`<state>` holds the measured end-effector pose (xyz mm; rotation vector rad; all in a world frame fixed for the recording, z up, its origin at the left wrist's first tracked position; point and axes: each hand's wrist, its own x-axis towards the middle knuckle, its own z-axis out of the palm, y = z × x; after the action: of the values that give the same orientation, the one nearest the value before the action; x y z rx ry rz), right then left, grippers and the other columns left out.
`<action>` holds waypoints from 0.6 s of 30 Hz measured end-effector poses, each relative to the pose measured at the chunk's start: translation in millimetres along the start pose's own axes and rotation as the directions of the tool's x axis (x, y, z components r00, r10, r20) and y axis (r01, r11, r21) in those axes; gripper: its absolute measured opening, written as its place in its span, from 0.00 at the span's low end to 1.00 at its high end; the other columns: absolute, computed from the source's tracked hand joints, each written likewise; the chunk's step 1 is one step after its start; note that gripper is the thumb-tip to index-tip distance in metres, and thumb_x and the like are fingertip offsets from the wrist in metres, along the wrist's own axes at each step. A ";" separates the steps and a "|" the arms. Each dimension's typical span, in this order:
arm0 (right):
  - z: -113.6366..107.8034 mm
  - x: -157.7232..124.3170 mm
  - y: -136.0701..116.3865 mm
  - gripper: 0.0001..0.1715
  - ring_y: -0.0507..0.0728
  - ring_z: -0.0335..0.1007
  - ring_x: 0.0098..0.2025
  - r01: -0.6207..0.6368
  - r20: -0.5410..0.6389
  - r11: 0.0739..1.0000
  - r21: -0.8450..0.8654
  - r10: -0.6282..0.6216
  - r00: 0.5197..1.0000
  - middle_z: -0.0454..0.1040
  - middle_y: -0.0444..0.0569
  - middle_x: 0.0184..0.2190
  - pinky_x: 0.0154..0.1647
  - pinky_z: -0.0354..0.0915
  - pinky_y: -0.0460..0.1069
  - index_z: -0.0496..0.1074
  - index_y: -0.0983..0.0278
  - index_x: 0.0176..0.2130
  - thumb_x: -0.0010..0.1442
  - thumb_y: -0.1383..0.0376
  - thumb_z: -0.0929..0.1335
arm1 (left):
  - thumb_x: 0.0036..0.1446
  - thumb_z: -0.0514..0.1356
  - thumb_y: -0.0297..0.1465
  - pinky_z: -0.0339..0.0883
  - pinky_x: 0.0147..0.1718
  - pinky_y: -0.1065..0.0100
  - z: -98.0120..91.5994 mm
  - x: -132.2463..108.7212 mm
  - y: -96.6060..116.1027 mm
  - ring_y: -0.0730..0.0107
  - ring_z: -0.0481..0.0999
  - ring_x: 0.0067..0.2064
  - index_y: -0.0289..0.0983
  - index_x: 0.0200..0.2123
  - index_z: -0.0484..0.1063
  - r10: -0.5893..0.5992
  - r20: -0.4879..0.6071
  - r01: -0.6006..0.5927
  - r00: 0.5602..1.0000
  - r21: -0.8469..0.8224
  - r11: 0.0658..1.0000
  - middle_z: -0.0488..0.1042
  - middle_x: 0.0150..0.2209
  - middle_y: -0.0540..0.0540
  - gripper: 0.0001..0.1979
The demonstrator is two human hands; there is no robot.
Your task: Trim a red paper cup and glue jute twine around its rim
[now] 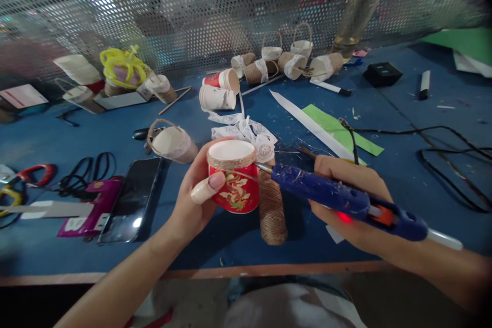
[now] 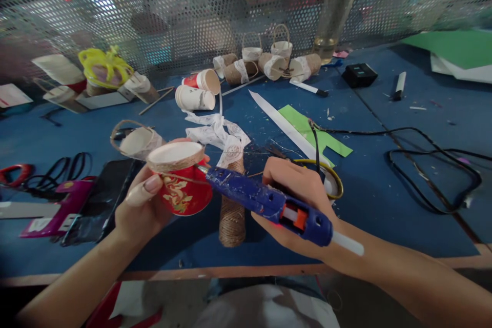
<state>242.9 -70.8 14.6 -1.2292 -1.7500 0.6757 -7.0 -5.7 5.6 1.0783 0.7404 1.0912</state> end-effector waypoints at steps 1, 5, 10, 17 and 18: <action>-0.3 -0.2 -0.4 0.18 0.49 0.56 0.24 0.011 0.003 1.000 -0.003 -0.011 1.000 0.60 0.38 0.24 0.24 0.53 0.48 0.58 0.59 0.29 0.59 0.71 0.71 | 0.53 0.73 0.42 0.80 0.47 0.61 -0.1 -0.3 -0.9 0.50 0.84 0.50 0.41 0.54 0.78 0.010 0.000 -0.010 1.000 0.004 1.000 0.84 0.51 0.42 0.26; -0.1 -0.7 -2.1 0.19 0.48 0.55 0.23 0.022 0.002 1.000 0.019 -0.023 1.000 0.60 0.37 0.24 0.24 0.54 0.47 0.57 0.60 0.28 0.59 0.70 0.72 | 0.58 0.69 0.41 0.80 0.46 0.61 -0.3 -1.7 -1.4 0.51 0.84 0.50 0.40 0.53 0.78 -0.007 0.050 0.008 0.999 -0.004 1.000 0.84 0.49 0.42 0.22; 2.0 1.4 1.4 0.18 0.50 0.57 0.24 -0.124 -0.013 0.990 0.063 0.125 0.992 0.61 0.38 0.22 0.24 0.55 0.48 0.59 0.60 0.26 0.57 0.73 0.71 | 0.55 0.71 0.42 0.80 0.49 0.54 2.3 -1.8 4.7 0.44 0.83 0.54 0.40 0.50 0.78 -0.075 -0.014 0.074 0.997 -0.016 0.997 0.85 0.47 0.42 0.21; 11.8 3.1 7.4 0.10 0.57 0.75 0.32 -0.216 -0.059 0.920 0.328 0.248 0.967 0.77 0.43 0.32 0.36 0.73 0.53 0.72 0.55 0.38 0.63 0.58 0.76 | 0.53 0.74 0.42 0.78 0.51 0.57 5.2 -3.5 -3.3 0.47 0.82 0.55 0.42 0.53 0.77 -0.067 0.032 0.067 0.997 -0.022 0.997 0.83 0.52 0.41 0.26; 14.5 3.1 6.5 0.14 0.59 0.78 0.37 -0.228 -0.049 0.902 0.366 0.263 0.963 0.80 0.44 0.37 0.42 0.75 0.54 0.73 0.54 0.42 0.60 0.57 0.78 | 0.52 0.75 0.41 0.78 0.50 0.58 6.4 -3.7 -4.5 0.48 0.82 0.54 0.42 0.52 0.77 -0.073 0.025 0.074 0.997 -0.021 0.997 0.83 0.52 0.42 0.25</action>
<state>232.7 -64.8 3.4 -1.2119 -1.3274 1.0165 -1.0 -11.6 3.4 1.0360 0.7419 1.0198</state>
